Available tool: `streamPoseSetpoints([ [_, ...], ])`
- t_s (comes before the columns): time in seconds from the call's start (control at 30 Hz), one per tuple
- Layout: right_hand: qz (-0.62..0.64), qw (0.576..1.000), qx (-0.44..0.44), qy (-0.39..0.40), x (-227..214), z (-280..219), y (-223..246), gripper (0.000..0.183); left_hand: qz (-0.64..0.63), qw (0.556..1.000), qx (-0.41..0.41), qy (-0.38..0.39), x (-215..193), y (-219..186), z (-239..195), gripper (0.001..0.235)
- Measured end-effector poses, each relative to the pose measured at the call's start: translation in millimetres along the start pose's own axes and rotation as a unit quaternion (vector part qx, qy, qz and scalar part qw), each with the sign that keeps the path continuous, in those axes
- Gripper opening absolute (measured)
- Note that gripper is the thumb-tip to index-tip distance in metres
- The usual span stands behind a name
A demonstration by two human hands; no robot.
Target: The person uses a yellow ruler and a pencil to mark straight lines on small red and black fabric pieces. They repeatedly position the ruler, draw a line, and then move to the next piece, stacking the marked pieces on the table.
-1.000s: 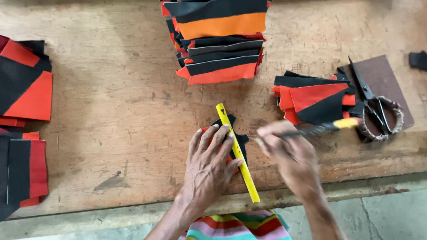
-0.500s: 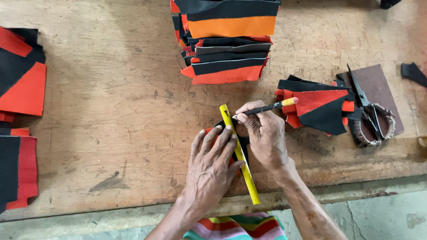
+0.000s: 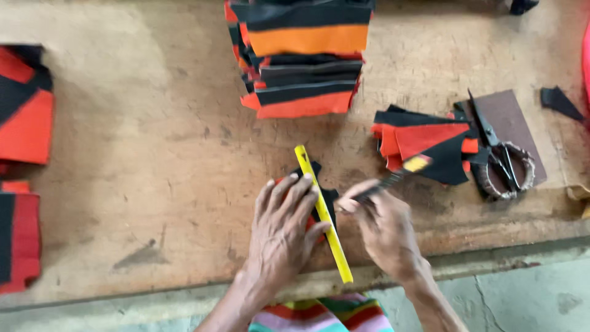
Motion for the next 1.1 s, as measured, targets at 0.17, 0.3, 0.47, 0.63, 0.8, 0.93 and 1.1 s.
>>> streamPoseSetpoints([
  [0.17, 0.008, 0.996, 0.086, -0.023, -8.4, -46.5, -17.2, 0.009, -0.006, 1.0, -0.009, 0.009, -0.1, -0.3, -7.7, 0.059],
  [0.3, 0.037, 0.999, 0.017, -0.033, -8.7, -50.5, -9.2, 0.009, -0.001, 1.0, -0.008, 0.012, -1.9, -2.8, -6.3, 0.059],
  [0.47, 0.059, 0.998, 0.013, -0.021, -5.6, -47.3, -10.2, 0.01, 0.001, 1.0, -0.016, 0.022, -1.3, -1.6, -6.3, 0.06],
  [0.63, 0.031, 0.999, 0.03, -0.01, -4.1, -46.2, -11.7, 0.01, -0.006, 0.999, -0.021, 0.028, 0.8, 0.5, -6.2, 0.06],
  [0.8, 0.015, 1.0, -0.006, -0.004, -3.2, -40.0, -4.2, 0.011, -0.011, 0.999, -0.023, 0.031, -0.3, 1.4, -5.8, 0.059],
  [0.93, -0.027, 0.999, -0.034, -0.006, -1.3, -35.8, -2.2, 0.011, -0.015, 0.999, -0.032, 0.035, 2.1, 4.4, -6.7, 0.058],
  [1.1, -0.079, 0.995, -0.065, 0.001, 11.5, -13.5, -8.3, 0.016, -0.022, 0.998, -0.039, 0.038, 3.1, 7.8, -6.4, 0.058],
])
Point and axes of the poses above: each hand's wrist, its own z-axis towards the middle knuckle, its own x-axis out of the palm, y = z × x, the point moved 6 cm from there along z, towards the middle knuckle, and after that the axes turned 12 degrees about -y, right-handed, at the moved point
